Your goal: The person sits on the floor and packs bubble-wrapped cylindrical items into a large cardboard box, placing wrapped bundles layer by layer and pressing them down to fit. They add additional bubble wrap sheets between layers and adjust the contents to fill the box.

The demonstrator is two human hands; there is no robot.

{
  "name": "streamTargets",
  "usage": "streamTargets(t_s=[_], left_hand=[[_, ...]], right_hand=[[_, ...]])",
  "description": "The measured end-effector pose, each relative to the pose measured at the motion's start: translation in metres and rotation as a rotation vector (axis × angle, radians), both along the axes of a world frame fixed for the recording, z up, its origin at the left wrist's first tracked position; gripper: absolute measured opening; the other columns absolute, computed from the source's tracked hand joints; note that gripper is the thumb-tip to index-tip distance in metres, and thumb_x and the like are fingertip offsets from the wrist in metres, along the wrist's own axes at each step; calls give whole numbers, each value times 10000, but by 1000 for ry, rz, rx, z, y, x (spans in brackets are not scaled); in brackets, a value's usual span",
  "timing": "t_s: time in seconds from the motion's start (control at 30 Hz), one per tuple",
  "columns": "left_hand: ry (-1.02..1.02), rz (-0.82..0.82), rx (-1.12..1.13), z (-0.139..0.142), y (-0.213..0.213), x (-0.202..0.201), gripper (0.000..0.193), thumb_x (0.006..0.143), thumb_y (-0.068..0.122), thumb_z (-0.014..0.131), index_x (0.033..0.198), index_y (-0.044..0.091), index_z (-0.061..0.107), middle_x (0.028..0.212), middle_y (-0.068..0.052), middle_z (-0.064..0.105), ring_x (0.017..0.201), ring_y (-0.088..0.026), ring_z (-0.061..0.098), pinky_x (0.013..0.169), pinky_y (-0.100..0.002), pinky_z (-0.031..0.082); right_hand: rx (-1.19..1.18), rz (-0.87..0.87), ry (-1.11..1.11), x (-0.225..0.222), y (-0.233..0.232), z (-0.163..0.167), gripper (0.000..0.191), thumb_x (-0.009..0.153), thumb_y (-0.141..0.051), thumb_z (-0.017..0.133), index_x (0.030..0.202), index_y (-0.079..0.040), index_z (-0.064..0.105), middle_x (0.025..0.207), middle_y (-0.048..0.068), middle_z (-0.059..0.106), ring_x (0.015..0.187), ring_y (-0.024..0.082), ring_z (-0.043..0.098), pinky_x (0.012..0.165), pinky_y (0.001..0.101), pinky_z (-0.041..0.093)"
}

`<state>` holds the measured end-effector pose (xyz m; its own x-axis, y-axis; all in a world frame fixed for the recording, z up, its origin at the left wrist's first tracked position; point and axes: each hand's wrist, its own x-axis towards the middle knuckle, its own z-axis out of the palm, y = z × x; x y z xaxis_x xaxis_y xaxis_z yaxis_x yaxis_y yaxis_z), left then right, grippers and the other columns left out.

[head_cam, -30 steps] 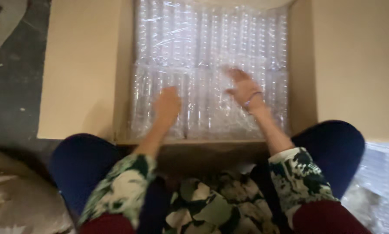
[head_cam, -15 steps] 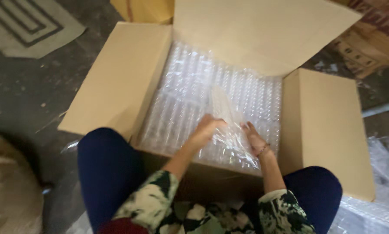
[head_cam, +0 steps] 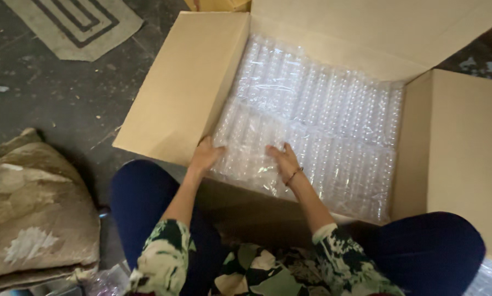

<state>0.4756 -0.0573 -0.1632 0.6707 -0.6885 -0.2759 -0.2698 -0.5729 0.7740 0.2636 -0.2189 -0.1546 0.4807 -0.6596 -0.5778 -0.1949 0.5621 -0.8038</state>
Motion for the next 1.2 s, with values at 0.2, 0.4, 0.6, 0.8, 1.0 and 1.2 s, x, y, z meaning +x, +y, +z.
streamTargets(t_s=[0.2,0.4,0.6,0.8,1.0,1.2], left_hand=[[-188,11,190,0,-12,-18,701,859,354,725,1363,-78,500,1155,-356,650,1138,-502,621,1005,-510,515],[-651,-57,216,-8,-21,-39,560,887,54,557,1413,-104,447,1303,-295,595,1163,-451,620,878,-487,582],[-531,-160,317,-12,-31,-28,608,938,76,518,1497,-107,368,1294,-320,581,1174,-462,602,952,-499,559],[-324,-136,247,0,-41,-16,839,824,95,571,1608,-6,292,1255,-348,620,1206,-500,588,1078,-519,488],[-402,-142,153,-5,-36,-9,884,725,124,653,1533,12,314,1331,-350,560,1240,-525,535,1063,-571,422],[-327,-141,132,4,-33,-5,603,817,321,725,1312,11,578,1222,-332,627,1180,-540,566,1032,-575,457]], right_hand=[[-355,50,84,14,6,-20,984,866,-382,819,1608,-21,281,926,130,671,784,181,598,659,336,523],[-561,268,450,10,-5,-17,1131,848,-552,795,1617,-49,136,839,162,701,738,232,674,724,360,555],[-602,271,405,9,-5,-12,1265,731,-512,882,1615,-121,66,948,188,691,864,319,683,800,431,573],[-532,242,381,9,-6,-7,1268,665,-502,898,1616,-146,139,987,181,696,873,286,690,795,407,584],[-495,411,543,9,-10,-5,1236,699,-513,892,1602,-32,198,1006,262,713,871,320,692,790,421,579],[-119,270,254,6,-7,-3,1082,736,-325,851,1532,-43,175,1162,95,681,1075,221,628,858,452,501]])
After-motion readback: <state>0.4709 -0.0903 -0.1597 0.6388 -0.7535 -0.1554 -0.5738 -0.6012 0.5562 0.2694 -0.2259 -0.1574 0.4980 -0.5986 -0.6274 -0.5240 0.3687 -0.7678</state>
